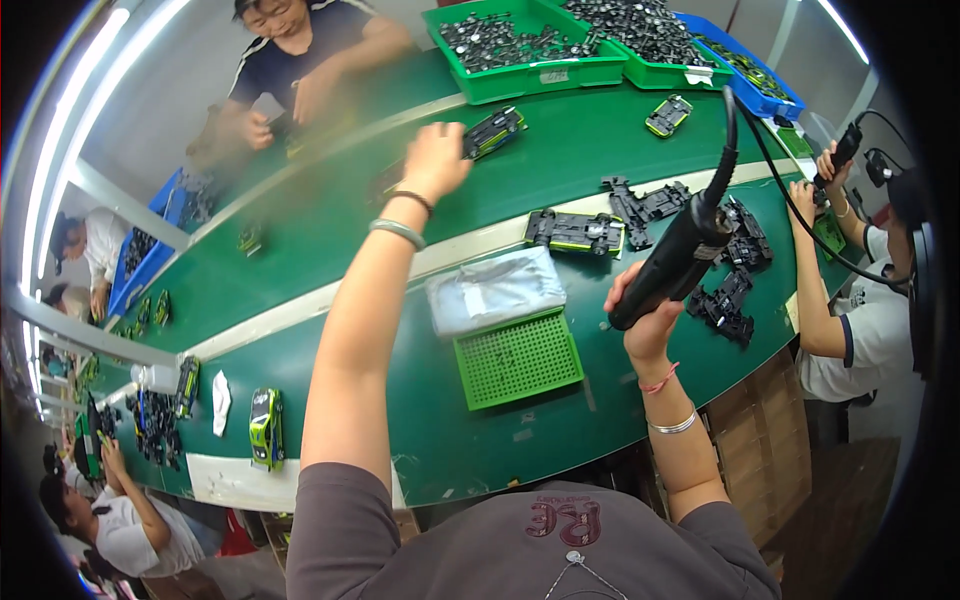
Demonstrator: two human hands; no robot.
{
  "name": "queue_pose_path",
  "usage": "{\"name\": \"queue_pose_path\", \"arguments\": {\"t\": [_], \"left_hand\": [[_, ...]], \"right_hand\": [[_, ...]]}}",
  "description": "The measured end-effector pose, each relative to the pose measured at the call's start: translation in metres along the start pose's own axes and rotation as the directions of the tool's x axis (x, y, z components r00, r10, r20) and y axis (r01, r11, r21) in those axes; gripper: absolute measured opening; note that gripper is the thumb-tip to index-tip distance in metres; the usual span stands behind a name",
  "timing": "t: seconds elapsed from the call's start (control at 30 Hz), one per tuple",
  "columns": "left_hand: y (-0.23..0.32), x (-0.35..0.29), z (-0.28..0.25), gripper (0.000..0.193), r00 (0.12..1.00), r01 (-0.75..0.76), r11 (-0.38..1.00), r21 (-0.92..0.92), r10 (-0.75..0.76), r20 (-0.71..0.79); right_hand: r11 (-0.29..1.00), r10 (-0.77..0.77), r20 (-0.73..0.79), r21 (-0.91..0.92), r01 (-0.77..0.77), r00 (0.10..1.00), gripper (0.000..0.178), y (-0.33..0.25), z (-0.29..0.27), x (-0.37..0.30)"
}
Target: The person assembles toy cars on an assembly line by fastening components together with an electric screwdriver, then places the completed toy cars into a storage tray.
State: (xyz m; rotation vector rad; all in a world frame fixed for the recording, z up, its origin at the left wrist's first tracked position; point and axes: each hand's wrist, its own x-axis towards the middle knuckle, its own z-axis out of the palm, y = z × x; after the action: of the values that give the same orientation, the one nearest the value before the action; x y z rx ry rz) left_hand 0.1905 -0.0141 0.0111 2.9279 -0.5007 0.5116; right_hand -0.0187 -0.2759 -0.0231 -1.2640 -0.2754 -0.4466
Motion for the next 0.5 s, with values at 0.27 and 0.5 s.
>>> {"name": "queue_pose_path", "arguments": {"t": [0.27, 0.5], "left_hand": [[-0.064, -0.025, -0.008, 0.053, 0.978, 0.096, 0.988, -0.121, -0.072, 0.196], [-0.053, -0.059, -0.019, 0.043, 0.999, -0.033, 0.952, -0.303, 0.023, -0.039]], "right_hand": [[0.998, 0.003, 0.029, -0.069, -0.001, 1.000, 0.085, -0.005, -0.001, 0.003], [0.999, 0.002, 0.017, -0.041, -0.002, 1.000, 0.085, 0.001, 0.003, 0.004]]}}
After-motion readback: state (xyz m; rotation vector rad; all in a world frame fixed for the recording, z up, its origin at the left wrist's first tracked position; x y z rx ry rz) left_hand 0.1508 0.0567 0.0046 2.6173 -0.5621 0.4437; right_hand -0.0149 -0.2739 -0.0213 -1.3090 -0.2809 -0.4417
